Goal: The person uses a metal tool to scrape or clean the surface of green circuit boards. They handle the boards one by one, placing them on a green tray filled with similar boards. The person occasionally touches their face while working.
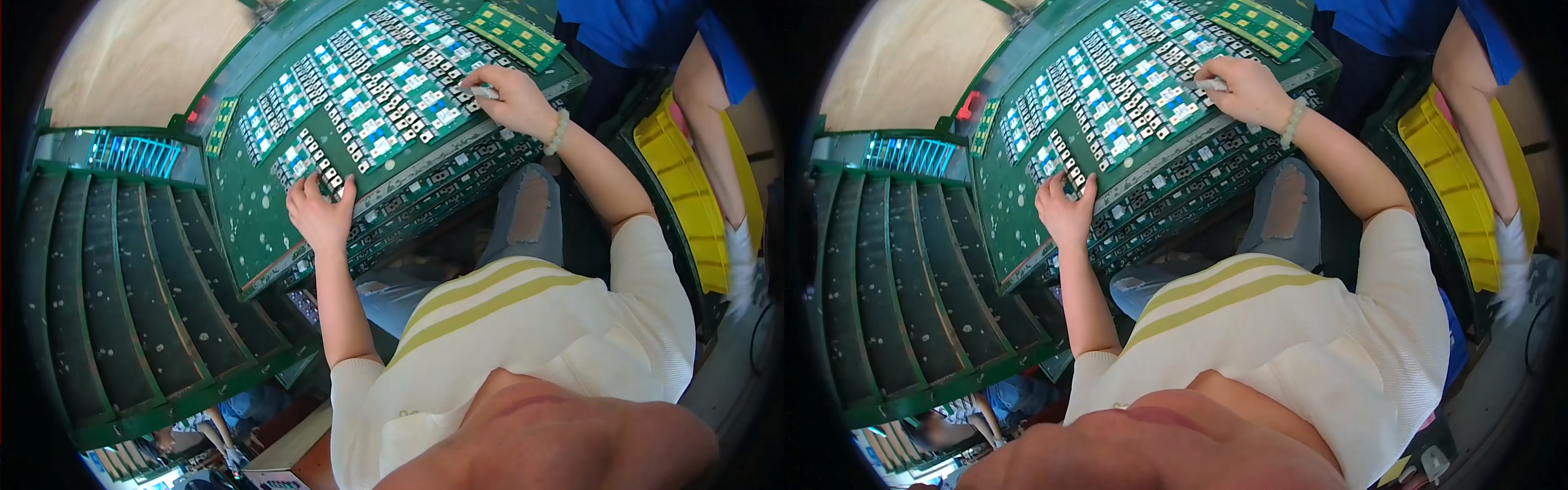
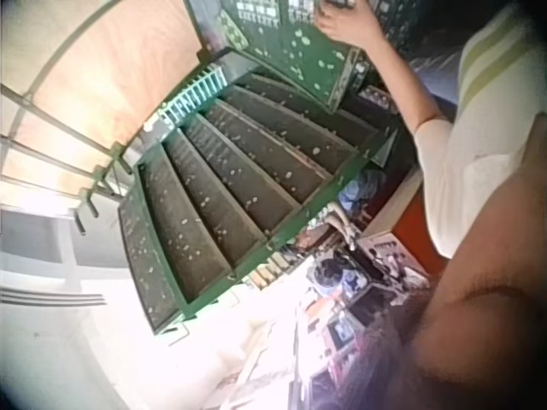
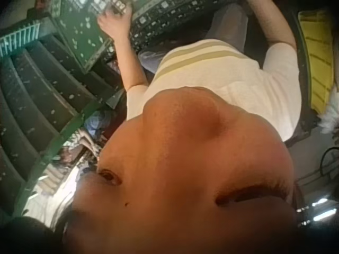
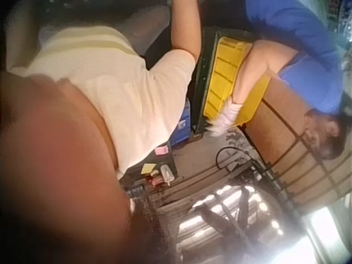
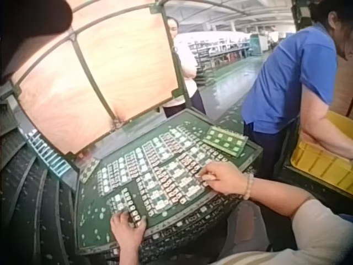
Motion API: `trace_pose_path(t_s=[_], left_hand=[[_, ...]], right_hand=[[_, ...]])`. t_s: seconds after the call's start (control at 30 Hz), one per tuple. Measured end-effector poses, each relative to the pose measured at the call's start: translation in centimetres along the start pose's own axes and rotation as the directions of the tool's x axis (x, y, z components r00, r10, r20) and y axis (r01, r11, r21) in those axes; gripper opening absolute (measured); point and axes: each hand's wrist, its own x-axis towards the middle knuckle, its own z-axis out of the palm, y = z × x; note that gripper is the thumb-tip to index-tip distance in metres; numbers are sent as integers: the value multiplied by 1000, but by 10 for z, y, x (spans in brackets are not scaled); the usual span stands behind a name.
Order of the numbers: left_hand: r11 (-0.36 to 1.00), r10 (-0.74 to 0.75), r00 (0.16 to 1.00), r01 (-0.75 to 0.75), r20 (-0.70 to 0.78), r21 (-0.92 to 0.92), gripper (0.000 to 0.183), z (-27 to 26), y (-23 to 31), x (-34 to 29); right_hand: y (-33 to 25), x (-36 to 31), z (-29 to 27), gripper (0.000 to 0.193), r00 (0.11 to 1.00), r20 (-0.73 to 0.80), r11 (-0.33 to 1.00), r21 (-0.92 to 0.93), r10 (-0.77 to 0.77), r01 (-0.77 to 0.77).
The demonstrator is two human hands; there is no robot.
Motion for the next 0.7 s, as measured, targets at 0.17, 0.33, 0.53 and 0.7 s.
trace_pose_path(t_s=[0.17,0.33,0.53,0.7], left_hand=[[1000,-5,999,6,48,-14,51,-11,-2,16],[998,-49,994,53,95,-41,51,-5,-2,18],[987,23,999,-28,34,158,45,-3,8,25],[948,283,959,-277,14,-155,53,-3,31,40]], right_hand=[[-5,8,33,18,993,-37,988,-109,-116,111],[-12,1,38,21,992,-61,974,-205,-108,94],[-8,-2,37,15,989,-56,968,-221,-135,119],[-8,-2,39,14,986,-101,977,-184,-131,110]])
